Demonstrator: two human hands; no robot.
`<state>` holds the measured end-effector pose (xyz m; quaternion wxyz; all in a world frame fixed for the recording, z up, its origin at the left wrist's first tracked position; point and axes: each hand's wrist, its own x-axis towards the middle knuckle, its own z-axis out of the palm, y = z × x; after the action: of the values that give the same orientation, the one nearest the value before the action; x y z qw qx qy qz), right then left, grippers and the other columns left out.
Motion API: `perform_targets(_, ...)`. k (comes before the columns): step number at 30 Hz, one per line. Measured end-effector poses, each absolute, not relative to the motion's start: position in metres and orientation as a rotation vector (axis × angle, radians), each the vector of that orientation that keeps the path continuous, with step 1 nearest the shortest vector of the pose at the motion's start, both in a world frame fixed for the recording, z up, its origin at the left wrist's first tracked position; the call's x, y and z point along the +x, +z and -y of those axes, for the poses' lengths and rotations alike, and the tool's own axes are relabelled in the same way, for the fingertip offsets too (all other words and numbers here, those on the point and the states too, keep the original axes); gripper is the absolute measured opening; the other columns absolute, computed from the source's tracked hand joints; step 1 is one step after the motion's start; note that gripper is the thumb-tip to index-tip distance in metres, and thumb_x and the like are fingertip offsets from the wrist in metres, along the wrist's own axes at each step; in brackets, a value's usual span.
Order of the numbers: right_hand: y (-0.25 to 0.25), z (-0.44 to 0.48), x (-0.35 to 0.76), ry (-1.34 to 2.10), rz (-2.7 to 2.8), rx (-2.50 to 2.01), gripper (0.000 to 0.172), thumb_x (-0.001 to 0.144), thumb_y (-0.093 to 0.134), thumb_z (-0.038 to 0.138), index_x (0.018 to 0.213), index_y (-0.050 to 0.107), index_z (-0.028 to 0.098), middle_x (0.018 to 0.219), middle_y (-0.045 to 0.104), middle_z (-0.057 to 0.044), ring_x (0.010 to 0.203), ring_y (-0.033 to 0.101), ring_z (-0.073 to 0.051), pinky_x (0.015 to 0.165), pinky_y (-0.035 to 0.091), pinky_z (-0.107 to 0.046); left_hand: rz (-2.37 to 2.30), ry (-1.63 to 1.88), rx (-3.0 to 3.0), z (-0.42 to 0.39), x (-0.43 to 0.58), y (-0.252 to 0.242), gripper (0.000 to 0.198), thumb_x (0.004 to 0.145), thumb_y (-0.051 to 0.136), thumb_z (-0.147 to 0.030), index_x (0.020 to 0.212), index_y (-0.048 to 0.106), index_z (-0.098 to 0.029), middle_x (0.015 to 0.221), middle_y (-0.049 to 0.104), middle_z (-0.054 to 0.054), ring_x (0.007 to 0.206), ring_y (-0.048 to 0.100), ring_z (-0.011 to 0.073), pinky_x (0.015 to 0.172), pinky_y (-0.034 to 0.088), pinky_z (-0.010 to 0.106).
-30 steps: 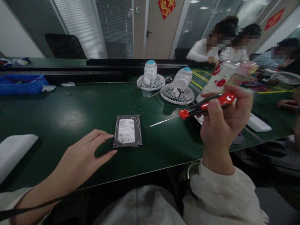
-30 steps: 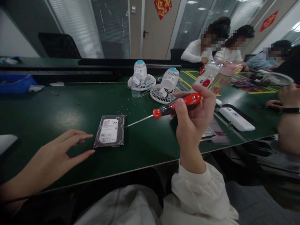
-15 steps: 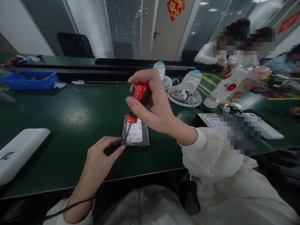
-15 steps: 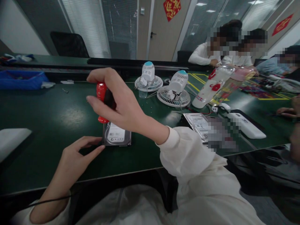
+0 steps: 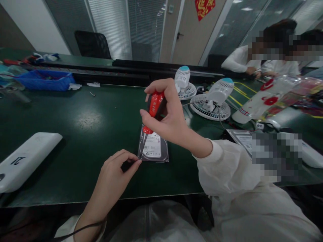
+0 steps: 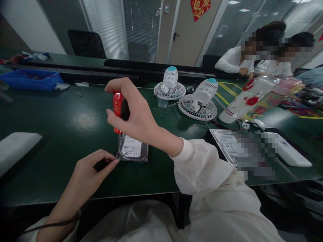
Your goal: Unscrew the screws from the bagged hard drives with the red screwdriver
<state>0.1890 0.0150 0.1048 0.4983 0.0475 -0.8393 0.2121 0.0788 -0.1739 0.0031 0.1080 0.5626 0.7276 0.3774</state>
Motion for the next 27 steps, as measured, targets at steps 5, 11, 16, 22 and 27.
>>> perform_targets(5,0.102,-0.015,0.188,0.475,2.091,0.04,0.029,0.089,0.059,0.019,0.113,0.044,0.025,0.119,0.06,-0.004,0.11,0.063,-0.017,0.101,0.056,-0.035,-2.142,1.119,1.628,0.173,0.08,0.005,0.013,0.094,0.063,-0.031,0.087,0.07,-0.023,0.086,0.07,0.002,0.081,0.067,0.02,0.074,0.055,0.035)
perform_targets(11,0.102,-0.016,0.187,0.497,2.066,0.081,0.028,0.088,0.061,0.016,0.112,0.048,0.024,0.116,0.06,-0.004,0.108,0.063,-0.017,0.099,0.056,-0.034,-2.158,1.108,1.627,0.173,0.08,0.004,0.011,0.095,0.063,-0.029,0.09,0.069,-0.023,0.089,0.07,0.002,0.083,0.066,0.0192,0.073,0.053,0.034)
perform_targets(16,0.101,-0.018,0.185,0.528,2.028,0.126,0.029,0.086,0.063,0.013,0.11,0.051,0.022,0.112,0.059,-0.005,0.107,0.063,-0.016,0.098,0.056,-0.032,-2.174,1.091,1.636,0.172,0.08,0.004,0.01,0.096,0.063,-0.03,0.092,0.069,-0.023,0.09,0.069,0.002,0.082,0.066,0.0193,0.074,0.053,0.034)
perform_targets(22,0.113,-0.015,0.193,0.317,2.18,0.168,0.035,0.096,0.06,0.036,0.127,0.046,0.026,0.129,0.064,-0.002,0.103,0.068,-0.015,0.093,0.055,-0.03,-2.174,1.049,1.633,0.171,0.08,0.003,0.008,0.096,0.063,-0.027,0.095,0.069,-0.022,0.093,0.069,0.002,0.085,0.065,0.0197,0.073,0.049,0.033)
perform_targets(27,0.149,0.004,0.2,0.071,2.514,0.029,0.035,0.095,0.051,0.034,0.124,0.049,0.014,0.103,0.067,-0.002,0.086,0.064,-0.012,0.072,0.044,-0.025,-2.166,1.142,1.617,0.17,0.079,0.001,0.005,0.093,0.066,-0.026,0.095,0.067,-0.022,0.094,0.066,0.0,0.079,0.063,0.0176,0.07,0.048,0.032)
